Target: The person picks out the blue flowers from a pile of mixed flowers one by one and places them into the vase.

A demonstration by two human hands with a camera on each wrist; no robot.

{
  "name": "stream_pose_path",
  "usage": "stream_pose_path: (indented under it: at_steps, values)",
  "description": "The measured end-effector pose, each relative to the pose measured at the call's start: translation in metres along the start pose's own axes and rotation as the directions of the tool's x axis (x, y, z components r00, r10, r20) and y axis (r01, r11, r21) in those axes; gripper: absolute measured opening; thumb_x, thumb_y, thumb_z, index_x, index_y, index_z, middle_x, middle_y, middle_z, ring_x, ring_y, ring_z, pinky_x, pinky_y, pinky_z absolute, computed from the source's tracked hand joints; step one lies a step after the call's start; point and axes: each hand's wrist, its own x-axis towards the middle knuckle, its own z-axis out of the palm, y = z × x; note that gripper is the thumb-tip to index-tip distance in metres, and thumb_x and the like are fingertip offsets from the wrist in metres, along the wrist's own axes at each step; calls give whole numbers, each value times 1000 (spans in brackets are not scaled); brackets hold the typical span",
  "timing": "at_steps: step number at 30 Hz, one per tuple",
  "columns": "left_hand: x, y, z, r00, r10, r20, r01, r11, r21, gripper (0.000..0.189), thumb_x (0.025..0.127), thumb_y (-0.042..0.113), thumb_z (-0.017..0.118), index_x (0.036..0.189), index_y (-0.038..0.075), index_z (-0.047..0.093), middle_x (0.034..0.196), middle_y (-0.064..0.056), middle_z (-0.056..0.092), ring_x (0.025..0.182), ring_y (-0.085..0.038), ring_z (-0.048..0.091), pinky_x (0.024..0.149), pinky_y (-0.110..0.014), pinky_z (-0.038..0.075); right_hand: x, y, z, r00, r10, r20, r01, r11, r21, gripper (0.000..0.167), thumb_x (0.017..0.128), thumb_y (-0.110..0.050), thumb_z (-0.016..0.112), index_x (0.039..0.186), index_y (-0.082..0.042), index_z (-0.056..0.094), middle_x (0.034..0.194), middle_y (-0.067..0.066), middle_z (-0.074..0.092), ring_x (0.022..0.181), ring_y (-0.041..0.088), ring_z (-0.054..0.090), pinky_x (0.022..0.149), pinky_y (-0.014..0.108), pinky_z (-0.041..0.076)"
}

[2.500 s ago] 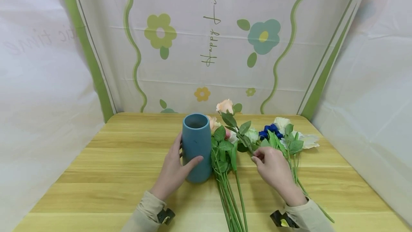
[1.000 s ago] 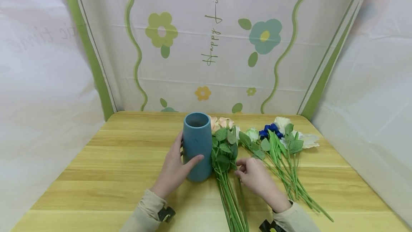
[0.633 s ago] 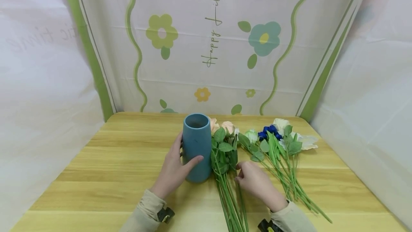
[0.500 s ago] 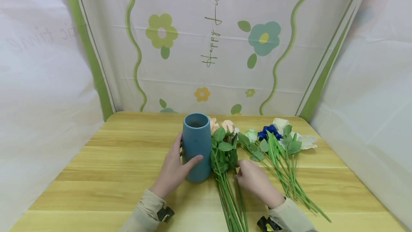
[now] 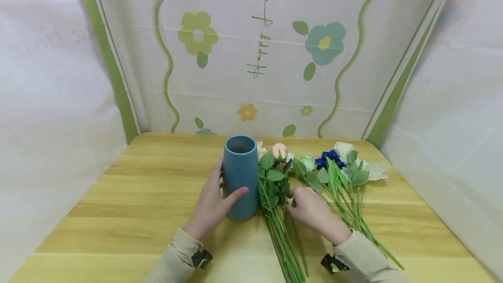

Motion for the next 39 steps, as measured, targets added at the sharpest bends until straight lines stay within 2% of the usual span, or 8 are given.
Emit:
stream_pose_path:
  at_steps: [6, 8, 11, 14, 20, 27, 32, 39]
  values:
    - [1, 0, 0, 1000, 10, 3, -10, 1000, -3, 96, 87, 38, 76, 158, 16, 16, 152, -10, 34, 135, -28, 39, 102, -50, 43, 6, 28, -39, 996, 49, 70, -49, 999, -1, 12, 87, -7, 71, 95, 2, 72, 74, 2, 63, 55, 10, 54, 52, 26, 51]
    - [1, 1, 0, 1000, 9, 5, -9, 1000, -6, 96, 87, 38, 76, 158, 16, 16, 151, -10, 35, 134, -28, 40, 102, -50, 43, 10, 43, -52, 994, 45, 96, -41, 998, -46, 9, 87, -6, 69, 80, -1, 69, 66, -1, 58, 51, 8, 47, 48, 24, 46]
    - [2, 1, -1, 1000, 9, 2, -9, 1000, -10, 96, 87, 37, 77, 158, 16, 16, 151, -10, 36, 132, -28, 42, 102, -50, 43, 14, 63, -63, 987, 37, 156, -20, 994, -109, 34, 85, -3, 67, 56, -11, 51, 51, -8, 36, 44, 7, 29, 42, 20, 29]
    - [2, 1, -1, 1000, 11, 1, -11, 1000, -13, 96, 87, 36, 77, 158, 15, 16, 151, -10, 36, 133, -28, 41, 102, -50, 43, 14, 77, -62, 977, 50, 207, -10, 982, -188, 46, 82, -3, 69, 53, -17, 36, 48, -8, 23, 45, 8, 20, 42, 20, 20]
    - [2, 1, -1, 1000, 21, 3, -21, 1000, -8, 96, 87, 36, 77, 158, 14, 17, 152, -11, 34, 135, -29, 39, 102, -51, 43, 6, 88, -45, 969, 94, 229, -17, 949, -316, 26, 76, 1, 64, 64, -12, 45, 57, 0, 36, 50, 13, 32, 43, 27, 26]
    - [2, -1, 1, 1000, 28, -3, -28, 1000, -7, 97, 86, 35, 78, 158, 12, 17, 153, -14, 34, 135, -32, 39, 101, -54, 43, 0, 92, -38, 983, 44, 176, 28, 921, -388, 17, 75, 2, 63, 72, -10, 50, 62, 3, 46, 53, 17, 41, 42, 34, 36]
    - [2, -2, 1, 1000, 17, 1, -17, 1000, -10, 97, 86, 38, 77, 158, 13, 17, 152, -13, 34, 134, -32, 40, 102, -54, 42, 0, 93, -34, 981, 49, 186, 28, 919, -393, 15, 79, 3, 61, 74, -9, 52, 64, 5, 47, 53, 18, 42, 42, 33, 36]
    - [1, 0, 0, 1000, 22, -3, -22, 1000, -5, 96, 86, 39, 77, 158, 13, 18, 152, -12, 35, 135, -30, 39, 102, -51, 43, -2, 95, -36, 984, 89, 156, -35, 947, -319, 21, 75, 5, 57, 67, -11, 45, 61, 2, 36, 51, 15, 31, 43, 28, 26]
